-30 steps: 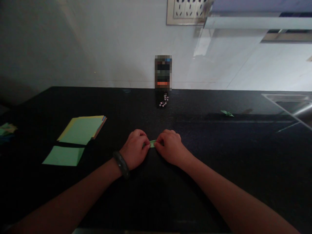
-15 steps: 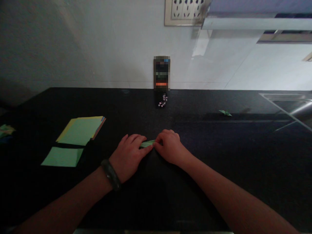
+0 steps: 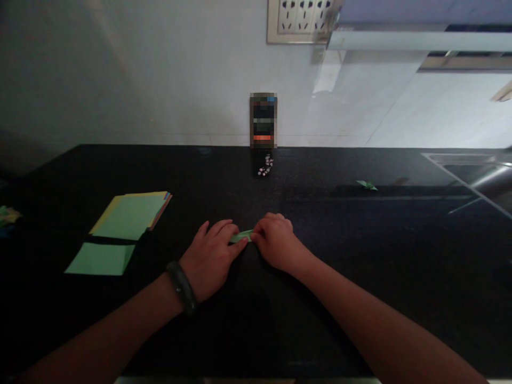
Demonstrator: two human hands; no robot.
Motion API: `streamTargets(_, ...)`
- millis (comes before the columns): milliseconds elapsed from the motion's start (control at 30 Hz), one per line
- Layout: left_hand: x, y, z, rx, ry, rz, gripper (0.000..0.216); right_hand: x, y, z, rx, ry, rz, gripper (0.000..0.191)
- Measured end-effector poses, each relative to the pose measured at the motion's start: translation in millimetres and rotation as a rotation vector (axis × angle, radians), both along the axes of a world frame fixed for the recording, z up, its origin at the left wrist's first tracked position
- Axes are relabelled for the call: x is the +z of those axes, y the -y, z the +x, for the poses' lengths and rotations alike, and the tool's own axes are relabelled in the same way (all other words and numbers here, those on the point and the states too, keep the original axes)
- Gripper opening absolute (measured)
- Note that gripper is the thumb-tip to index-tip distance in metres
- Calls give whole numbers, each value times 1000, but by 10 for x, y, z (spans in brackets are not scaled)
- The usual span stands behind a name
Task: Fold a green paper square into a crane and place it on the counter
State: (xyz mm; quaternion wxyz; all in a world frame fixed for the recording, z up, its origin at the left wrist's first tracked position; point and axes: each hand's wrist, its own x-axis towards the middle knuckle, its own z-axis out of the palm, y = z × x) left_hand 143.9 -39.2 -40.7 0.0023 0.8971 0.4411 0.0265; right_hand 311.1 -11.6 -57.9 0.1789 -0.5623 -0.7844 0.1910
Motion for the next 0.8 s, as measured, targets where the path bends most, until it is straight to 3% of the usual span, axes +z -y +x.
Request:
streamTargets(300, -25, -3, -19, 2, 34, -1, 34, -44, 13, 18, -24, -62, 66, 7)
streamTargets(567, -14, 7, -35, 2, 39, -9, 34, -31, -17, 69, 0, -93, 12, 10)
streamTargets(700, -1, -1, -40, 6, 45, -5, 34, -28, 12, 127, 126, -140, 147, 26)
streamTargets(800, 1, 0, -42, 12, 48, -3, 34, -20, 40, 141, 274, 12, 228, 31)
